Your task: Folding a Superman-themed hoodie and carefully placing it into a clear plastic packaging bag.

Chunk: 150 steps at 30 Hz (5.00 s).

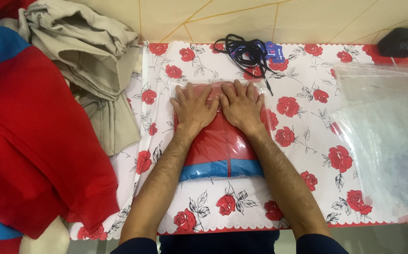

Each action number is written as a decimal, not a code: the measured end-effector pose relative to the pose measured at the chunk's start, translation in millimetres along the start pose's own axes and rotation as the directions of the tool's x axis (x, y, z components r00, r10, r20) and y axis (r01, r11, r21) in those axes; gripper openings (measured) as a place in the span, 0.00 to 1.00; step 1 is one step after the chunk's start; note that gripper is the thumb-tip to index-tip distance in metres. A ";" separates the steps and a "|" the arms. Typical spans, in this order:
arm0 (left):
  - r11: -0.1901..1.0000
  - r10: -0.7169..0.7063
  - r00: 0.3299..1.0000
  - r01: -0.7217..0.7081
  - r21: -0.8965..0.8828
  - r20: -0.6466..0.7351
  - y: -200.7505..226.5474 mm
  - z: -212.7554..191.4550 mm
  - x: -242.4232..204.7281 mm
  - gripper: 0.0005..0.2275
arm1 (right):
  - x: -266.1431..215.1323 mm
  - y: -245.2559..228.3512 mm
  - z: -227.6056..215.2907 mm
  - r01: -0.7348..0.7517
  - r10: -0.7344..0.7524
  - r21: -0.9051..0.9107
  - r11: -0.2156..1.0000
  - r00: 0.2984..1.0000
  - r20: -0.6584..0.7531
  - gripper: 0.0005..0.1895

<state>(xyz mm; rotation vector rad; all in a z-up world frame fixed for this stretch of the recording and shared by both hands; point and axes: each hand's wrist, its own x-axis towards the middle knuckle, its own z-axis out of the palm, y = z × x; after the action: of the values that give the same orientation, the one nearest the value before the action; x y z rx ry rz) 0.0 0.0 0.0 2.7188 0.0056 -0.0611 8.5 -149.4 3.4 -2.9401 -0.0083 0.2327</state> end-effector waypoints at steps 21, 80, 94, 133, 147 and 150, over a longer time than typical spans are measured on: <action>0.999 0.032 0.997 -0.033 -0.010 -0.064 -3.3 6.0 -1.5 0.25 | -3.4 -0.6 -4.8 -0.008 0.008 0.021 1.000 1.000 -0.004 0.28; 0.625 -0.258 0.962 0.236 -0.744 0.088 -105.9 6.7 28.2 0.13 | -15.1 13.7 -5.9 -0.022 0.022 0.007 1.000 0.999 0.029 0.34; 0.385 -0.200 0.974 0.174 -0.906 0.102 -99.3 11.9 18.1 0.13 | -16.4 13.2 -12.0 -0.024 0.023 0.021 0.999 0.998 0.055 0.33; -0.093 0.190 0.980 0.079 -0.992 0.061 19.1 -112.0 -45.9 0.44 | -68.5 -81.2 -192.5 0.154 -0.154 0.076 0.985 0.988 -0.009 0.41; -0.437 0.257 0.956 0.244 -0.865 0.140 -49.5 -43.8 25.2 0.26 | -29.6 62.2 -193.1 0.219 -0.036 0.963 0.155 0.976 -0.216 0.11; -0.394 0.018 0.988 0.151 -0.907 0.156 -37.1 -45.6 22.2 0.18 | -3.5 93.6 -129.0 0.167 0.014 0.983 0.074 0.986 -0.168 0.08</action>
<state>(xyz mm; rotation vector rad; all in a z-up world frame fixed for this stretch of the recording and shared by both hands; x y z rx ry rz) 23.6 52.4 25.4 0.7386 0.1389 -0.1491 24.3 -265.9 111.2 -1.4530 0.0120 -0.0258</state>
